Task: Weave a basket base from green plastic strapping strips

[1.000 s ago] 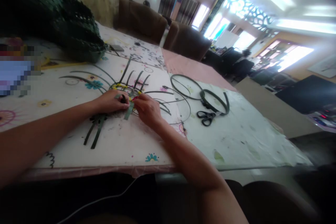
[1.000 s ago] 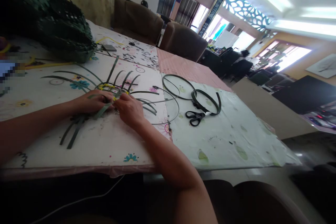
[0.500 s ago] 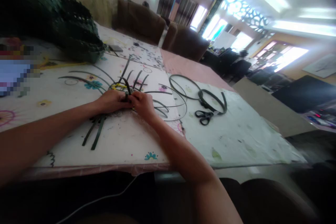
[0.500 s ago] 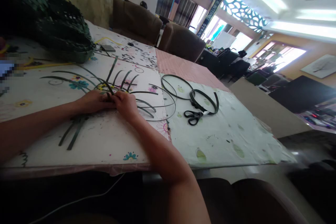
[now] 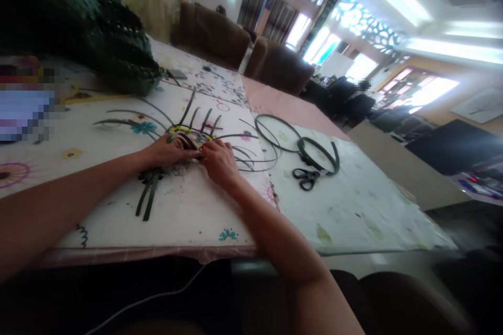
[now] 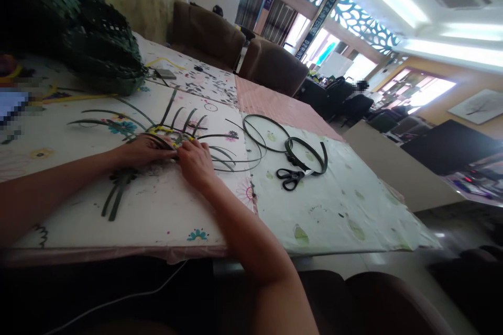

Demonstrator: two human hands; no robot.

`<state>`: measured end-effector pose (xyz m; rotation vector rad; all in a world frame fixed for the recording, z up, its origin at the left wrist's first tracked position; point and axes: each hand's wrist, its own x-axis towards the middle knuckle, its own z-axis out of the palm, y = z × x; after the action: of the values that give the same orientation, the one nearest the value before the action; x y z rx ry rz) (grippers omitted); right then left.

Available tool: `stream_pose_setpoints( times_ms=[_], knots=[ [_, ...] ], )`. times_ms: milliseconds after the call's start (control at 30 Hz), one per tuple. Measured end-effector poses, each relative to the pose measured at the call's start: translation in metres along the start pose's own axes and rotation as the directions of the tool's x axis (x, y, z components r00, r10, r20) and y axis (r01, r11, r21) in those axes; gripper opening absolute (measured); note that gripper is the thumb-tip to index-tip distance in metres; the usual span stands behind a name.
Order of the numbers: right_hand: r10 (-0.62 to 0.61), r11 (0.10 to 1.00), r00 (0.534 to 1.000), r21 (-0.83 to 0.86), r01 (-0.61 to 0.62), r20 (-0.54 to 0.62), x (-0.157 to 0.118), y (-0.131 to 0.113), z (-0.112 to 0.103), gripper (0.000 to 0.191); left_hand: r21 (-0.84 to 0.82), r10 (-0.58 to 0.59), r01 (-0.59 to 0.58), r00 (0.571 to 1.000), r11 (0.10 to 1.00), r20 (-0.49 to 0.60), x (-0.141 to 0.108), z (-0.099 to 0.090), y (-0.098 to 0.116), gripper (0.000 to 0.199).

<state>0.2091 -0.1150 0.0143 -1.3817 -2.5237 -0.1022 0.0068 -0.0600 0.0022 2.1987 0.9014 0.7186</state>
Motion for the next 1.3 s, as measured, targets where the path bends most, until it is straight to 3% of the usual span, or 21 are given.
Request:
stream_pose_setpoints(
  times_ms=[100, 267, 433, 567, 733, 900, 933, 1000, 1067, 1133, 1200, 1300],
  knots=[
    [-0.003, 0.999, 0.998, -0.047, 0.0, -0.06, 0.001, 0.003, 0.002, 0.015, 0.049, 0.023, -0.022, 1.0, 0.999, -0.009, -0.001, -0.004, 0.003, 0.043],
    [-0.005, 0.99, 0.989, -0.141, -0.016, -0.151, -0.002, 0.0, 0.002, 0.02, 0.28, 0.178, -0.156, 0.982, 0.947, -0.056, -0.002, -0.014, 0.009, 0.044],
    [-0.101, 0.962, 0.969, -0.27, 0.038, -0.224, -0.005, -0.008, -0.001, 0.032, 0.437, 0.191, -0.153, 0.981, 0.886, -0.045, -0.004, -0.023, 0.017, 0.044],
    [-0.122, 0.947, 0.981, -0.313, 0.07, -0.151, -0.004, -0.013, -0.004, 0.04, 0.481, 0.216, -0.169, 0.975, 0.86, -0.044, -0.004, -0.025, 0.018, 0.047],
    [-0.037, 0.946, 0.999, -0.32, 0.047, 0.038, -0.005, -0.02, -0.007, 0.038, 0.458, 0.251, -0.223, 0.968, 0.86, 0.001, -0.003, -0.027, 0.013, 0.042],
    [-0.026, 0.948, 0.989, -0.311, 0.07, 0.146, -0.008, -0.017, -0.005, 0.036, 0.178, 0.232, -0.259, 0.959, 0.949, 0.161, -0.006, -0.043, 0.014, 0.032],
    [-0.021, 0.947, 0.99, -0.314, 0.064, 0.139, -0.008, -0.015, -0.005, 0.035, 0.127, 0.225, -0.241, 0.966, 0.962, 0.128, -0.007, -0.048, 0.015, 0.03],
    [-0.022, 0.946, 0.992, -0.318, 0.061, 0.122, -0.009, -0.012, -0.007, 0.035, 0.088, 0.205, -0.201, 0.978, 0.976, -0.042, -0.008, -0.057, 0.016, 0.031],
    [-0.039, 0.945, 0.992, -0.318, 0.077, 0.124, -0.01, -0.01, -0.01, 0.036, 0.125, 0.179, -0.15, 0.946, 0.981, -0.271, -0.008, -0.063, 0.014, 0.033],
    [-0.079, 0.942, 0.986, -0.311, 0.122, 0.148, -0.01, -0.011, -0.012, 0.039, 0.199, 0.132, -0.052, 0.901, 0.979, -0.413, -0.006, -0.067, 0.006, 0.035],
    [-0.132, 0.94, 0.975, -0.289, 0.181, 0.181, -0.011, -0.013, -0.013, 0.041, 0.286, 0.078, 0.042, 0.915, 0.957, -0.397, -0.003, -0.069, -0.004, 0.035],
    [-0.202, 0.937, 0.953, -0.239, 0.255, 0.225, -0.012, -0.015, -0.01, 0.037, 0.384, 0.002, 0.083, 0.977, 0.92, -0.215, 0.0, -0.069, -0.016, 0.037]
  ],
)
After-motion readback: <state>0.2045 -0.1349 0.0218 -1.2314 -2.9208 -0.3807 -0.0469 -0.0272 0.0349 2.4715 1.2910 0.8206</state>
